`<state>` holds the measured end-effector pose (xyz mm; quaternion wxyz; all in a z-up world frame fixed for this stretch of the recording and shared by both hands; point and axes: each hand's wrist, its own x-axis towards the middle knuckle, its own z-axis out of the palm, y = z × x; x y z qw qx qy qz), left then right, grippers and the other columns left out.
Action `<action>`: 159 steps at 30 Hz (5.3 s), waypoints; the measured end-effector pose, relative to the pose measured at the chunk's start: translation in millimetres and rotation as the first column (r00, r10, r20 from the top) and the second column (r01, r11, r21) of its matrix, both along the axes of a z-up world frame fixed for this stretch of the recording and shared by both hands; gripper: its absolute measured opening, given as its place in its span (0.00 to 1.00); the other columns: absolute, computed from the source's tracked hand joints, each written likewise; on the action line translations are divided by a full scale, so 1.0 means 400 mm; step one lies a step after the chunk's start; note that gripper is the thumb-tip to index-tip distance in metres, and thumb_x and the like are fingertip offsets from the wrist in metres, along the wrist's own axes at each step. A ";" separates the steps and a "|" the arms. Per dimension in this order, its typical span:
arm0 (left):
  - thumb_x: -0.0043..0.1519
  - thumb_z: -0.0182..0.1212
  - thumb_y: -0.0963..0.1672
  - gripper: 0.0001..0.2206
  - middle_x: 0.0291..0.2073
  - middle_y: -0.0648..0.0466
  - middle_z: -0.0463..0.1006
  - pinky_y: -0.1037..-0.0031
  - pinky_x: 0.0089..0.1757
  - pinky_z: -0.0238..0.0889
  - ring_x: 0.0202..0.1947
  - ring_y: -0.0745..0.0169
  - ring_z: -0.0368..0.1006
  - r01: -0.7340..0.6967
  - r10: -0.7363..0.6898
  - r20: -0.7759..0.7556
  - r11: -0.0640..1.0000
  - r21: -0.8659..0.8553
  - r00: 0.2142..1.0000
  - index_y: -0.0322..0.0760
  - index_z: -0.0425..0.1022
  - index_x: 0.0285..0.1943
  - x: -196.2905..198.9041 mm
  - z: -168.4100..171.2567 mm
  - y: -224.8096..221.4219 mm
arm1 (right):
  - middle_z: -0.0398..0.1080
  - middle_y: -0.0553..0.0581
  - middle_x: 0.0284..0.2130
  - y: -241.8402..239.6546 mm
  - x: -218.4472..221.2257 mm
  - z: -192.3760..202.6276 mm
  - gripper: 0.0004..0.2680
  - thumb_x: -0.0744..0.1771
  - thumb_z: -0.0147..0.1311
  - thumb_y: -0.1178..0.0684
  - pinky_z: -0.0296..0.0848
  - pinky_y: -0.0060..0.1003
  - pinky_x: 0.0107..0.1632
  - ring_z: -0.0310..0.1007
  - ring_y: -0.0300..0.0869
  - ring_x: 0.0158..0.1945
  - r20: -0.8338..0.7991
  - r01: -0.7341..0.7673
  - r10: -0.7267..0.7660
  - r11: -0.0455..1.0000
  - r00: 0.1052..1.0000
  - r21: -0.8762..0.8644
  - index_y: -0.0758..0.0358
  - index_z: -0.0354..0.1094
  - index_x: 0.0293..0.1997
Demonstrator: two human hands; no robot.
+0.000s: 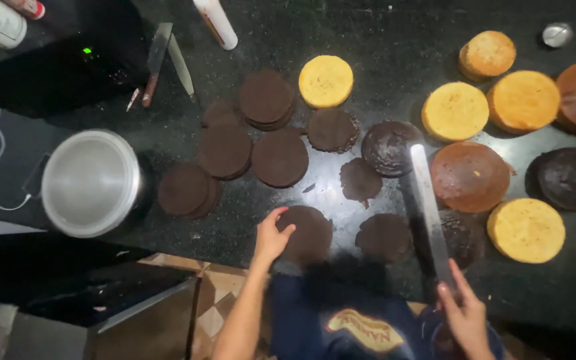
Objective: The person slices round chocolate and yellow cake layers horizontally in half using a long knife, holding each layer steady with one hand while cutting. They move finished halves aside and work through multiple layers one at a time on the counter.
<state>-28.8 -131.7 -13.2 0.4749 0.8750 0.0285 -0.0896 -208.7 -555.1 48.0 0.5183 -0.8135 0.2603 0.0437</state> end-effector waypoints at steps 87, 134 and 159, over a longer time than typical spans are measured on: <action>0.66 0.59 0.58 0.39 0.77 0.42 0.54 0.52 0.72 0.38 0.78 0.42 0.46 0.190 -0.406 0.370 0.846 0.499 0.836 0.30 0.54 0.78 -0.017 -0.043 -0.142 | 0.66 0.49 0.31 0.494 -0.157 -0.255 0.23 0.71 0.48 0.57 0.64 0.28 0.27 0.61 0.31 0.25 0.141 -0.103 0.039 0.869 0.989 0.484 0.56 0.49 0.79; 0.53 0.76 0.45 0.31 0.58 0.40 0.72 0.58 0.61 0.62 0.61 0.40 0.70 0.003 0.065 0.255 0.966 -0.259 0.965 0.33 0.66 0.63 -0.042 0.007 -0.114 | 0.66 0.47 0.28 0.446 -0.079 -0.249 0.23 0.69 0.49 0.58 0.66 0.26 0.29 0.63 0.30 0.25 0.066 0.016 -0.051 0.892 0.997 0.451 0.57 0.52 0.77; 0.48 0.63 0.36 0.27 0.67 0.48 0.71 0.56 0.69 0.57 0.71 0.46 0.65 0.341 -0.513 0.448 0.846 0.410 0.733 0.36 0.71 0.61 -0.145 0.105 -0.086 | 0.65 0.49 0.24 0.492 -0.101 -0.161 0.22 0.70 0.47 0.57 0.67 0.31 0.32 0.62 0.33 0.26 -0.017 0.098 -0.099 0.923 0.995 0.373 0.51 0.54 0.76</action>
